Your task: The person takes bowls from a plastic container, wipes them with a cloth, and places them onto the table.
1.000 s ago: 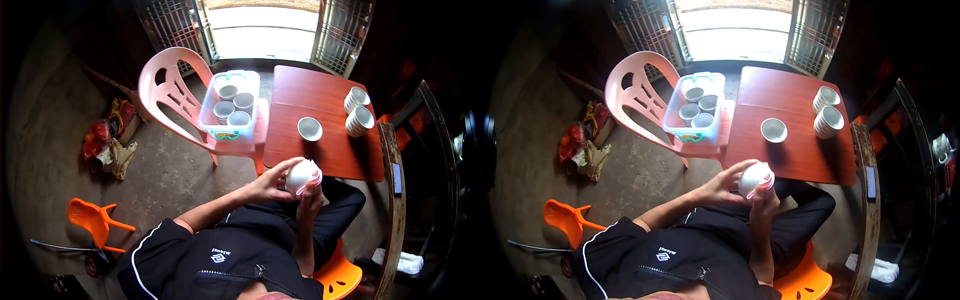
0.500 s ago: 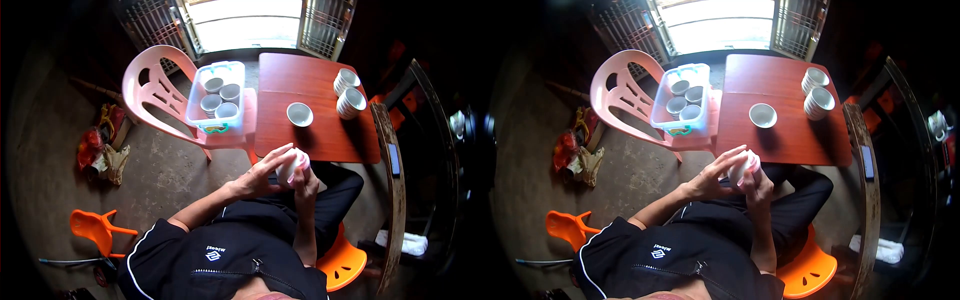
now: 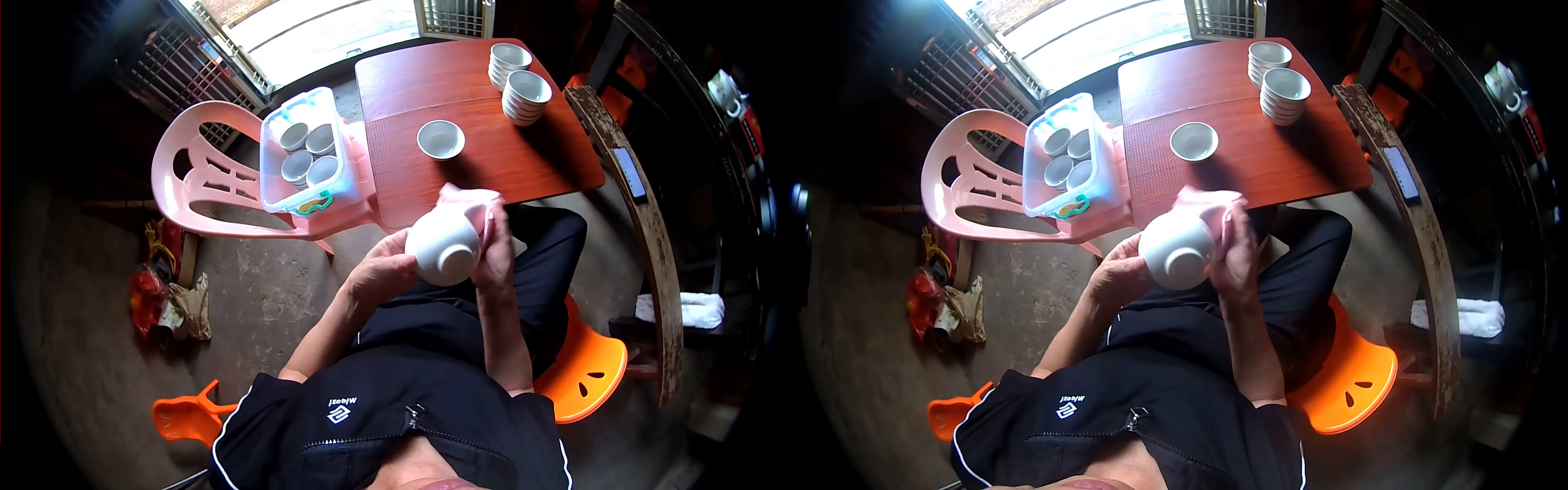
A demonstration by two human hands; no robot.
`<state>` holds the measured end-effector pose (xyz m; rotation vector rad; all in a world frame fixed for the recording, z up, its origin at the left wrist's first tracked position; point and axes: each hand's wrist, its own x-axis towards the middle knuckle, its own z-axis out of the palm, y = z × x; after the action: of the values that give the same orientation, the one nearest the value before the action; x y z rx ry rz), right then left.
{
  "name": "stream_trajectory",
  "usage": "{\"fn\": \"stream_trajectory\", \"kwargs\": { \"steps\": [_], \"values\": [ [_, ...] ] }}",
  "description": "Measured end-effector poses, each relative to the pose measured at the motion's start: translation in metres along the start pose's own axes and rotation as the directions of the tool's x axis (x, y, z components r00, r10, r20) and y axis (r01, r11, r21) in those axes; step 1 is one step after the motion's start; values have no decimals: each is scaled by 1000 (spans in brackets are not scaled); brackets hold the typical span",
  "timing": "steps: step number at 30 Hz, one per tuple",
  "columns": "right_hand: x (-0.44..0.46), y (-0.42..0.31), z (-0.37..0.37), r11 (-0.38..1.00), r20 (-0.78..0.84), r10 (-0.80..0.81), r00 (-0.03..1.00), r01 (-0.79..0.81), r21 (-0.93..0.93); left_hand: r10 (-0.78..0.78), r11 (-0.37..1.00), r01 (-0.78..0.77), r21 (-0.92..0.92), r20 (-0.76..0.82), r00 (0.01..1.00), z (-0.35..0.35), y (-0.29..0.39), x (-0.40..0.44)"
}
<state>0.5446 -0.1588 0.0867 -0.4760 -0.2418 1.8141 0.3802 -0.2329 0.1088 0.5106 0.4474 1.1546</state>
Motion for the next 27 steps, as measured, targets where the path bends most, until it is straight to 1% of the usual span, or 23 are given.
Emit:
{"fn": "stream_trajectory", "kwargs": {
  "steps": [1,2,4,5,6,8,10,11,12,13,14,16,17,18,19,20,21,22,23,24,25,26,27],
  "values": [
    [-5,-9,-1,976,-14,-178,984,175,-132,2,993,5,-122,63,998,-19,-2,2],
    [-5,-18,-12,885,36,-306,951,298,-358,5,970,26,-240,126,992,-38,-5,3],
    [-30,-34,-2,609,346,-243,906,420,-673,93,996,-91,19,-123,988,-9,2,8],
    [-38,-33,6,379,521,-185,833,550,-744,101,992,-92,82,-112,989,-5,4,10],
    [-40,-28,29,-162,718,-184,671,700,-696,143,976,-124,177,-98,985,-6,1,10],
    [-52,-2,44,-581,756,-101,646,579,-573,219,913,-191,361,-38,975,-8,-5,11],
    [-30,10,30,-434,780,-184,598,663,-610,97,748,-60,661,-19,995,-12,-4,8],
    [-18,6,25,-302,708,-185,681,647,-701,-25,614,-21,789,46,999,-22,0,6],
    [-12,-2,20,-229,644,-83,760,615,-755,-152,457,-9,890,87,985,-20,3,6],
    [-1,-9,11,4,589,37,807,590,-808,-112,520,36,854,26,993,-13,-3,6],
    [9,-11,-3,226,552,163,818,514,-828,-103,521,27,853,32,994,-8,-4,7],
    [30,10,-55,596,611,2,792,490,-637,-79,527,-3,850,52,996,-2,-8,10],
    [29,10,-53,793,592,0,806,360,-491,-67,427,-54,902,91,994,-4,-11,12],
    [28,10,-52,930,572,-3,820,212,-300,-48,354,-89,931,113,992,-4,-14,13],
    [23,14,-49,996,550,92,830,-64,-70,-30,278,-122,953,136,990,-2,-17,16],
    [15,17,-37,928,552,186,813,-330,173,-14,198,-153,968,159,987,-1,-20,19],
    [7,23,-32,937,563,71,824,-248,245,42,155,-143,978,138,990,-2,-27,21],
    [12,28,-42,999,504,28,864,-16,-28,76,73,-276,958,270,960,-6,-30,26],
    [22,36,-59,929,461,-38,886,202,-312,98,-17,-402,915,402,910,-11,-30,35],
    [17,22,-44,992,457,124,881,-96,-85,108,-110,-521,847,531,840,-16,-28,44],
    [12,7,-29,912,441,282,852,-381,152,79,-137,-549,825,561,824,-18,-24,52],
    [10,-3,-21,976,455,175,873,-93,-197,64,-209,-558,803,580,812,-13,-16,58],
    [9,-12,-18,837,500,78,862,216,-503,80,-226,-533,816,560,824,0,-6,67]
  ]
}}
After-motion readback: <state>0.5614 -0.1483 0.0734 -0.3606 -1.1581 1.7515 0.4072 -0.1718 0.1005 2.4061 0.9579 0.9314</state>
